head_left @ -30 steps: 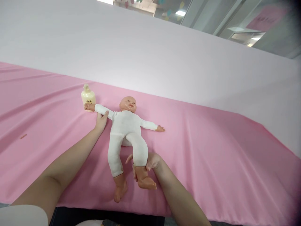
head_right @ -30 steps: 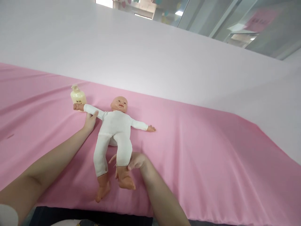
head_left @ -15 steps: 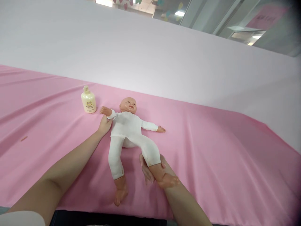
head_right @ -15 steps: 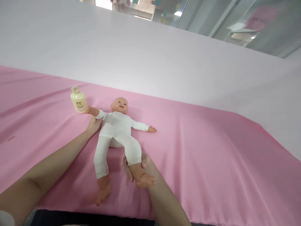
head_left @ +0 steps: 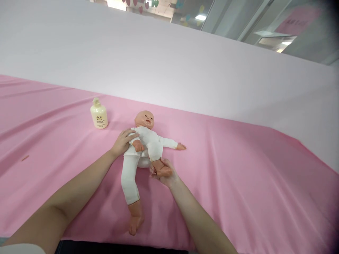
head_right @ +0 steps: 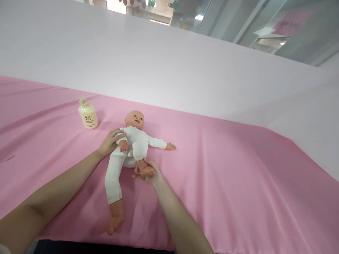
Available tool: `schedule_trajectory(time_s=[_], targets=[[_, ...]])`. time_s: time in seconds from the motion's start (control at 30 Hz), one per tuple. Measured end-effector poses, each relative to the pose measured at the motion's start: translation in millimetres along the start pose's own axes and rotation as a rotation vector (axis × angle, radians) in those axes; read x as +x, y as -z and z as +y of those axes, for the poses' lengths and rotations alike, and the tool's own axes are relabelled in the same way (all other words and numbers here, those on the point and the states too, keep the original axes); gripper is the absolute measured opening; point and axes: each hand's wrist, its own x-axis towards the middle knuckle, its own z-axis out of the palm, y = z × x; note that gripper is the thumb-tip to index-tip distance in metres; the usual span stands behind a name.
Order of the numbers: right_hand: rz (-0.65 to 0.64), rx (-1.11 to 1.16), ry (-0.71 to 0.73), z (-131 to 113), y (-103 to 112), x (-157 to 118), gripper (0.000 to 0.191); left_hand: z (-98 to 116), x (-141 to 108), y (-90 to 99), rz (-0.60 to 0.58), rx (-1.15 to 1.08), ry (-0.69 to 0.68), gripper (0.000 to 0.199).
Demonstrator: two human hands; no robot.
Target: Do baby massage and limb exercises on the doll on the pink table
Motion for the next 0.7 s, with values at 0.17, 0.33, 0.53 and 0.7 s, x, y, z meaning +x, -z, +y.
schedule_trajectory(time_s=[0.17, 0.33, 0.53, 0.7], targets=[[-0.090, -0.031, 0.000, 2.9, -1.5, -3.3, 0.049, 1.1, 0.7, 0.5, 0.013, -0.043, 0.043, 0.046], [-0.369, -0.160, -0.024, 4.3, 2.1, -12.1, 0.079, -3.9, 3.5, -3.8, 0.144, -0.204, 0.231, 0.034], [-0.637, -0.323, -0.318, 6.0, 8.8, -10.3, 0.101, -17.9, 4.4, -7.8, 0.426, -0.489, 0.569, 0.037], [-0.744, -0.442, -0.399, 4.7, -0.1, -10.1, 0.087, -27.1, 4.2, -6.2, 0.570, -0.598, 0.690, 0.035]])
